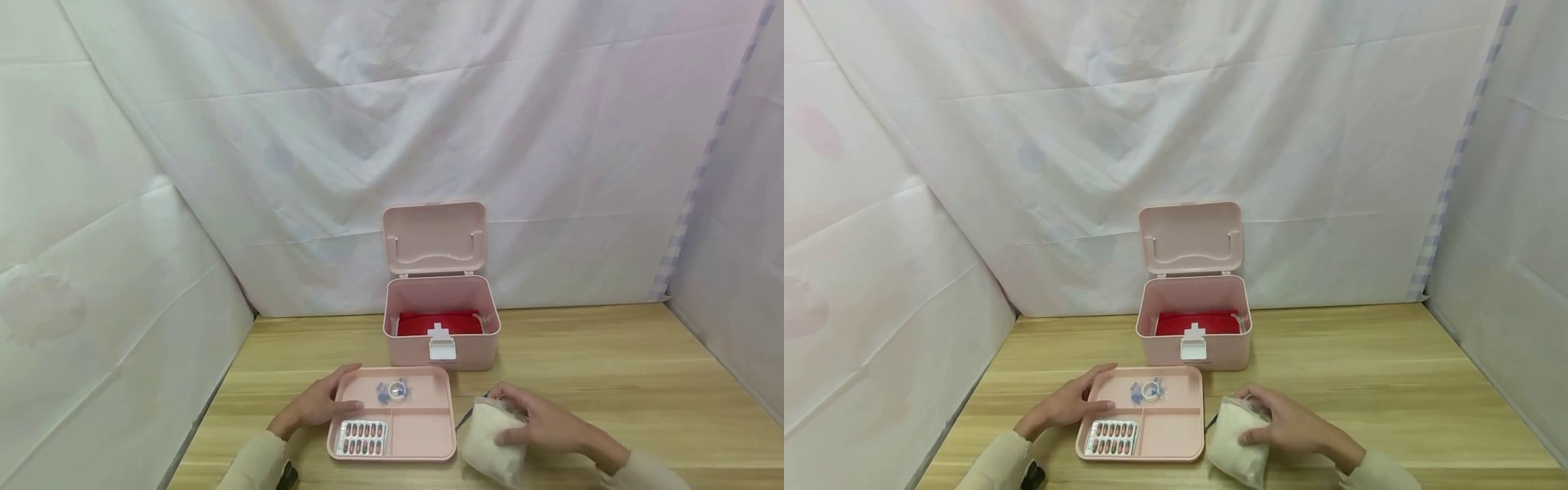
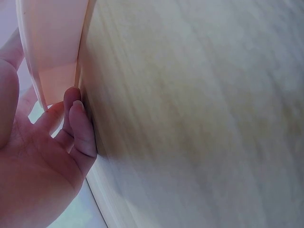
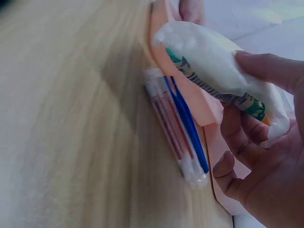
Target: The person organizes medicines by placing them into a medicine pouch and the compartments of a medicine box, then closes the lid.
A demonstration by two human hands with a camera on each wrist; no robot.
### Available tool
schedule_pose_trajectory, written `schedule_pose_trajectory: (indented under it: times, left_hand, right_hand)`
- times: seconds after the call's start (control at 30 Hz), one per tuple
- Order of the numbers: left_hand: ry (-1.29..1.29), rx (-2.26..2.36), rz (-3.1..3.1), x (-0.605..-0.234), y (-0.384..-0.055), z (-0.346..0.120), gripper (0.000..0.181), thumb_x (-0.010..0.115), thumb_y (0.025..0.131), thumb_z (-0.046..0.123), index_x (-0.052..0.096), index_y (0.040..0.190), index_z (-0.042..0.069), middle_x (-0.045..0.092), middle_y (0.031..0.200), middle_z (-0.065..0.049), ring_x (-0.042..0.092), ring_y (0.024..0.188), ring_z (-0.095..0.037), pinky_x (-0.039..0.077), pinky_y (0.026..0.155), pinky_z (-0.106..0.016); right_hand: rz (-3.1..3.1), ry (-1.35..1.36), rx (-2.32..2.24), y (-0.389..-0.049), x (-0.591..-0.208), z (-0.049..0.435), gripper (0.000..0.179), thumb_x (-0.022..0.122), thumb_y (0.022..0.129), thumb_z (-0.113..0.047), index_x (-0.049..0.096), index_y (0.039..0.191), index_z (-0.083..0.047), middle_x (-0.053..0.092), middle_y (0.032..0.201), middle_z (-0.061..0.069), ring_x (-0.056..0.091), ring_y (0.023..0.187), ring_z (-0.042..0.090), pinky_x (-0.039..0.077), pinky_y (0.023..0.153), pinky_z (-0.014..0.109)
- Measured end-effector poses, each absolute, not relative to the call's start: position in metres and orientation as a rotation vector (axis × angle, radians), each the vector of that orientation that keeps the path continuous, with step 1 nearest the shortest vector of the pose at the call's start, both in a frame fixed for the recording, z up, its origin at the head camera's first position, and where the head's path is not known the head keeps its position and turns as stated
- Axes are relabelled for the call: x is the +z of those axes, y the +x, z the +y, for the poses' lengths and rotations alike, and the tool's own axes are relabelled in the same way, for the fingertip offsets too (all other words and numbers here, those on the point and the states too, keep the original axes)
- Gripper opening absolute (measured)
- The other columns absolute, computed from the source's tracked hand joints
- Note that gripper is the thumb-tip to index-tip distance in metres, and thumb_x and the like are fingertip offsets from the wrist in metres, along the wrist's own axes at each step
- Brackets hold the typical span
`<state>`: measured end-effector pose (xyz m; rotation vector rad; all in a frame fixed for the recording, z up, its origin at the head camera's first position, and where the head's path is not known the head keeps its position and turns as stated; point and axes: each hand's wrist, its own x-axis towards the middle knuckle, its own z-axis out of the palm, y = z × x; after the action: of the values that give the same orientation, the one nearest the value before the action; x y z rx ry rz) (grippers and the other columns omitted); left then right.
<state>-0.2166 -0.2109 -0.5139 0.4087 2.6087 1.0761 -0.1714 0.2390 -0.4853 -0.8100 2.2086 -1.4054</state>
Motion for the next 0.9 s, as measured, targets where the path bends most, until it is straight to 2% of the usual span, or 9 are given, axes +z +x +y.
schedule_pose_trajectory:
  times: [0.23, 0.33, 0.47, 0.6, 0.9]
  left_hand:
    - [0.425, 1.086, 2.600, -0.513, -0.216, -0.211, 0.081, 0.075, 0.085, 0.048, 0.037, 0.153, 0.026, 0.053, 0.143, -0.016, 0.050, 0.130, -0.037, 0.036, 0.107, -0.063]
    - [0.431, 1.082, 2.599, -0.512, -0.216, -0.211, 0.081, 0.074, 0.085, 0.048, 0.037, 0.153, 0.025, 0.052, 0.144, -0.017, 0.049, 0.130, -0.038, 0.036, 0.107, -0.063]
    - [0.436, 1.085, 2.597, -0.512, -0.216, -0.210, 0.081, 0.074, 0.085, 0.048, 0.036, 0.153, 0.023, 0.051, 0.144, -0.017, 0.049, 0.131, -0.038, 0.036, 0.107, -0.063]
    - [0.439, 1.100, 2.589, -0.512, -0.216, -0.210, 0.081, 0.074, 0.086, 0.048, 0.037, 0.153, 0.023, 0.051, 0.145, -0.015, 0.048, 0.132, -0.037, 0.035, 0.107, -0.064]
    - [0.447, 1.087, 2.600, -0.511, -0.215, -0.210, 0.080, 0.073, 0.086, 0.048, 0.037, 0.153, 0.023, 0.050, 0.145, -0.016, 0.047, 0.132, -0.038, 0.034, 0.107, -0.065]
  right_hand:
    - [2.018, -0.727, -1.633, -0.178, -0.483, 0.231, 0.038, 0.067, 0.092, -0.011, 0.050, 0.124, 0.003, 0.067, 0.106, 0.016, 0.068, 0.085, 0.017, 0.059, 0.068, 0.032]
    - [1.982, -0.648, -1.668, -0.180, -0.483, 0.227, 0.039, 0.066, 0.093, -0.012, 0.050, 0.124, 0.004, 0.067, 0.107, 0.015, 0.069, 0.087, 0.020, 0.059, 0.071, 0.033]
    - [1.964, -0.598, -1.688, -0.183, -0.482, 0.222, 0.047, 0.065, 0.094, -0.014, 0.046, 0.134, 0.003, 0.065, 0.114, 0.016, 0.067, 0.094, 0.021, 0.058, 0.078, 0.034]
    - [1.976, -0.559, -1.697, -0.185, -0.480, 0.217, 0.055, 0.065, 0.094, -0.017, 0.043, 0.141, 0.004, 0.065, 0.117, 0.016, 0.066, 0.097, 0.023, 0.057, 0.080, 0.034]
    - [1.850, -0.515, -1.762, -0.189, -0.479, 0.197, 0.038, 0.065, 0.091, -0.010, 0.050, 0.123, 0.002, 0.064, 0.110, 0.013, 0.066, 0.093, 0.023, 0.058, 0.077, 0.035]
